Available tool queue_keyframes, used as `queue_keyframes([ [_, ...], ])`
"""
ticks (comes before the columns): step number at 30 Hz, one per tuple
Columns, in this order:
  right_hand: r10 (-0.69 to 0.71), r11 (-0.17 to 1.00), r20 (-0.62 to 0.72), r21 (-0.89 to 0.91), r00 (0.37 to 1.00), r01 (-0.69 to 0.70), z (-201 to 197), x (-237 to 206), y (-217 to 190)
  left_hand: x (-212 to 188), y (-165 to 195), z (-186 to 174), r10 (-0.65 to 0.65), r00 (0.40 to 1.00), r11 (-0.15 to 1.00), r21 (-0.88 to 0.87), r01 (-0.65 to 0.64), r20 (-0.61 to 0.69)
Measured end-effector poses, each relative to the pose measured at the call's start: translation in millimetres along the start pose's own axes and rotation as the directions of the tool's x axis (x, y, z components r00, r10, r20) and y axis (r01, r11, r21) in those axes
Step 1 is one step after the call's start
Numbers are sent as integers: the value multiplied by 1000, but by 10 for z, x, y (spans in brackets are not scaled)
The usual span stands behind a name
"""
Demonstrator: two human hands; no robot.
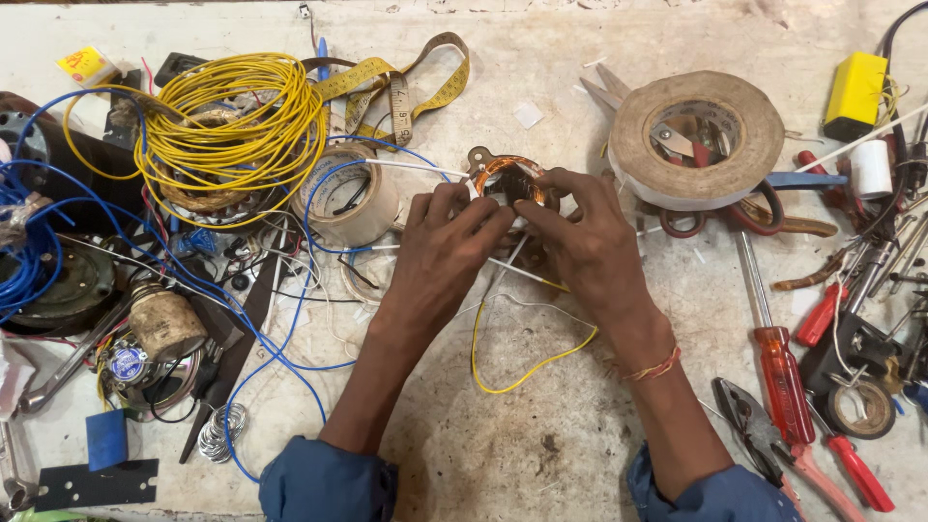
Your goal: The person twists and connects white and blue wires to a motor stator, then wraps the connection with white tape. The person uses scissors to cut the tape and continues to secure the wires around the stator.
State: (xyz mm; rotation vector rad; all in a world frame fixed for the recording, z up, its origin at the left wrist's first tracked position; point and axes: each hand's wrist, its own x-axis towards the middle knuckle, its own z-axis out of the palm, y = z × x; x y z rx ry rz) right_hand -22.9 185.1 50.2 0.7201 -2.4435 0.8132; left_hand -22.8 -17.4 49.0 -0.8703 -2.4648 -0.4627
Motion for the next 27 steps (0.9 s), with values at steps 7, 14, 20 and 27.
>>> queue_keyframes([
  [7,-97,995,29,-11,995,97,-36,27,-30,-30,-51,90,66,997,990,127,-60,-40],
  [14,-53,998,25,27,998,52,9,22,-8,-47,-100,154,37,996,999,24,-35,-83],
  [20,54,986,10,157,998,-55,60,27,53,-79,-173,118,-79,994,959,-279,56,-73],
  [27,79,989,-33,127,996,-74,110,12,25,-52,-137,113,-256,963,828,-533,171,-88],
])
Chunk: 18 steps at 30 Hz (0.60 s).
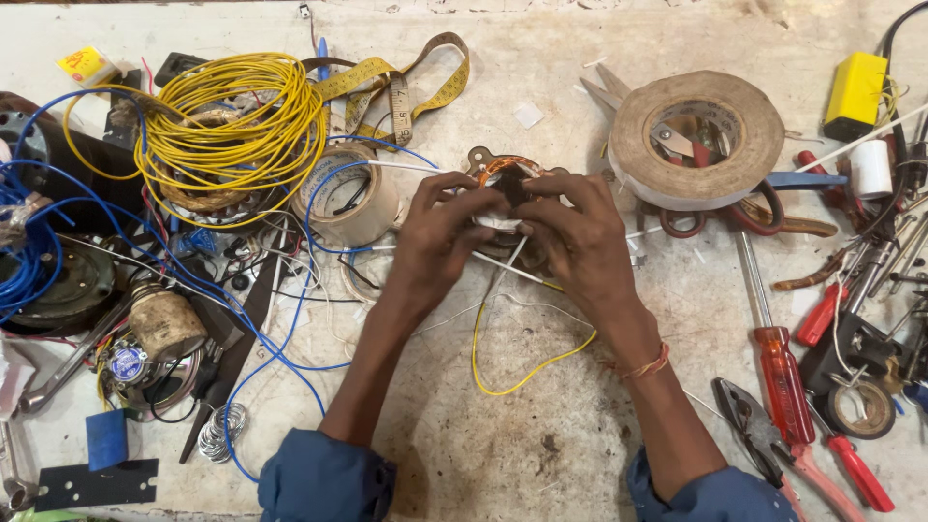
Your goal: The person twists and connects white and blue wires to a motor stator, then wraps the connection with white tape. The person uses scissors to cut the tape and continues to secure the wires around the stator.
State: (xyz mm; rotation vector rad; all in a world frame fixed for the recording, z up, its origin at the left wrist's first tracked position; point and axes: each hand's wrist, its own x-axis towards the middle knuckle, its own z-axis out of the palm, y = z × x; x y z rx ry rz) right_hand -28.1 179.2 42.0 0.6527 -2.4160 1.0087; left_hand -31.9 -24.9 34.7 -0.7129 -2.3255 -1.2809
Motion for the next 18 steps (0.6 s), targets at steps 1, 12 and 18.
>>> queue_keyframes([
  [1,15,999,2,34,1000,-15,-6,-4,-7,-21,6,-48,-73,997,993,-92,72,-4],
  [12,69,997,-48,31,996,-67,110,-17,-110,-2,-49,-10,-310,943,941,-183,285,-123],
  [18,102,995,-36,19,994,-102,130,-20,-92,-6,-70,52,-432,896,869,-316,381,-107],
])
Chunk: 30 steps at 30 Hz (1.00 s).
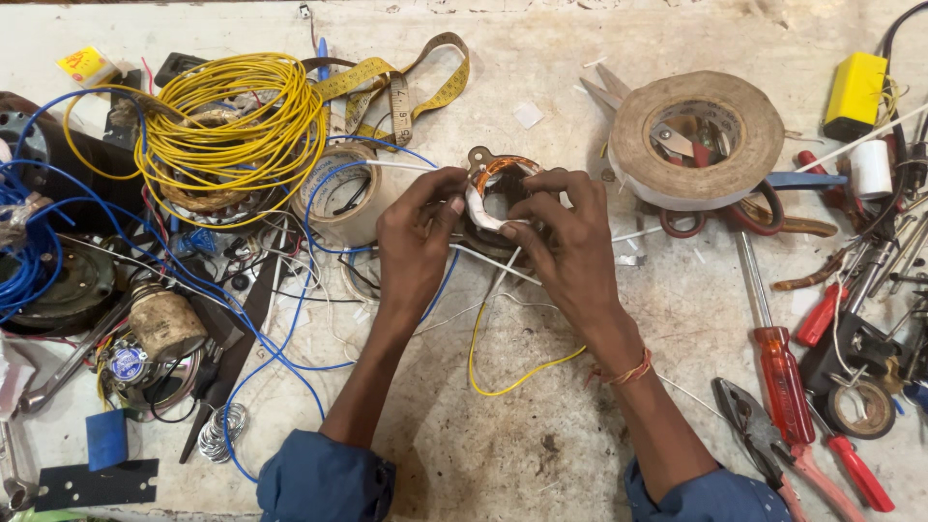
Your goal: The person twists and connects white and blue wires to a motor stator, then wraps the connection with white tape. The person uses scissors to cut the tape and continues to secure the wires around the stator.
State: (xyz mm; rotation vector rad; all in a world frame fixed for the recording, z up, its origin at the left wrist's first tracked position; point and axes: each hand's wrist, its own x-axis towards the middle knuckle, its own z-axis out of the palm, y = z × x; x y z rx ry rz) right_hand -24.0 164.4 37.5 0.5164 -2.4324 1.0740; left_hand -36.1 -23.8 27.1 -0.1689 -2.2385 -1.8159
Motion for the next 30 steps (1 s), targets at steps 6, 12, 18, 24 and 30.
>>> queue_keyframes([
  [6,33,999,12,18,999,-33,13,-7,16,-110,20,67,217,976,944,261,-202,-31],
  [12,27,1000,-3,0,1000,-27,27,-9,20,-201,73,82,425,898,765,486,-423,113],
  [18,45,999,2,21,999,-45,23,-6,4,-177,41,25,166,986,985,40,-165,-3],
  [24,47,999,8,0,999,-47,12,-12,-6,-183,4,35,342,935,876,328,-353,91],
  [30,3,1000,17,-17,1000,-2,-7,4,8,-66,56,-237,403,915,828,419,-373,19],
])
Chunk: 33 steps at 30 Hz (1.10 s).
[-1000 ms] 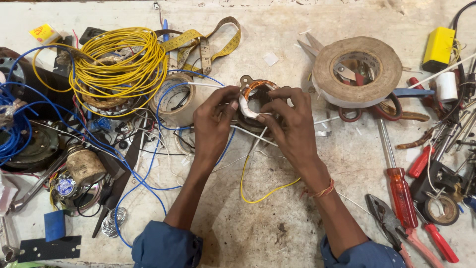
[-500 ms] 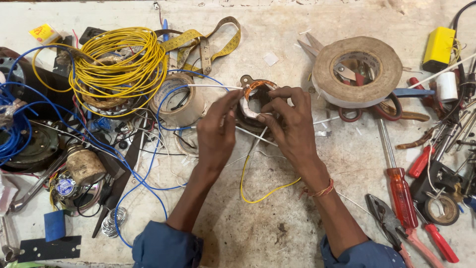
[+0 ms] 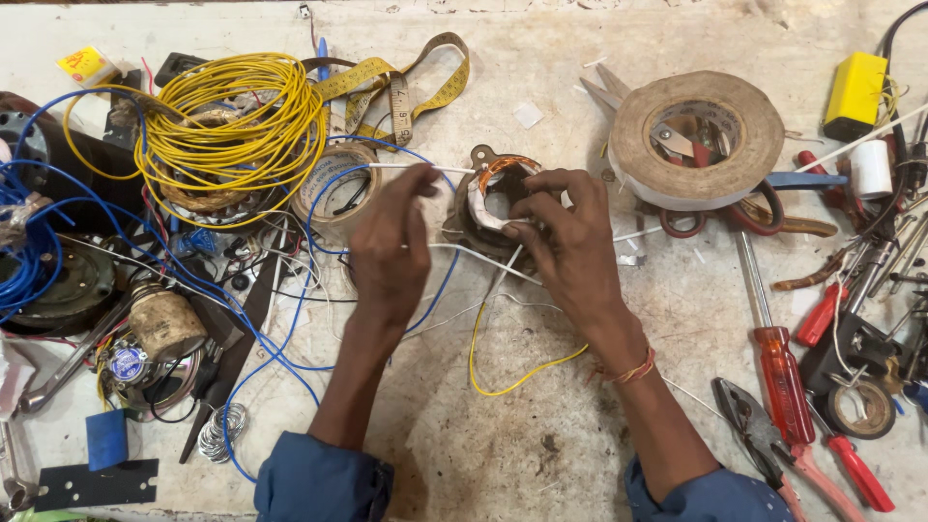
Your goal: The person twists and connects white and blue wires to a motor stator, then wraps the connection with white tape. The person uses scissors to cut the tape and continues to secure the wires around the stator.
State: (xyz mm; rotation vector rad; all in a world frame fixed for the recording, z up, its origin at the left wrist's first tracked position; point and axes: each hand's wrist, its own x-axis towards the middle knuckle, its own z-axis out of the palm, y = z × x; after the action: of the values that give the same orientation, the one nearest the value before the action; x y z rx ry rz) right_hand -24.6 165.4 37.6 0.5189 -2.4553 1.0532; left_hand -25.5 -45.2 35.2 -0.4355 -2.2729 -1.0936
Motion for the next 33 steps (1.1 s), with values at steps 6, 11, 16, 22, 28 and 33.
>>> queue_keyframes([
  [6,-33,997,37,66,999,30,-108,37,42,122,28,-167,232,965,797,544,-262,124],
  [11,-14,998,65,55,998,11,-130,43,33,169,91,-176,217,955,795,532,-293,202],
  [16,-27,998,59,53,998,24,-145,55,-1,161,266,-287,167,953,775,564,-286,254],
  [22,-148,986,-89,-89,985,140,-125,0,-145,57,593,-195,-107,955,931,365,-1,277],
  [28,-110,994,-1,10,994,110,-73,-119,-291,81,609,-139,-345,876,933,22,359,338],
  [33,-34,987,62,159,998,23,21,-141,-319,97,555,-99,-437,792,818,-179,547,426],
])
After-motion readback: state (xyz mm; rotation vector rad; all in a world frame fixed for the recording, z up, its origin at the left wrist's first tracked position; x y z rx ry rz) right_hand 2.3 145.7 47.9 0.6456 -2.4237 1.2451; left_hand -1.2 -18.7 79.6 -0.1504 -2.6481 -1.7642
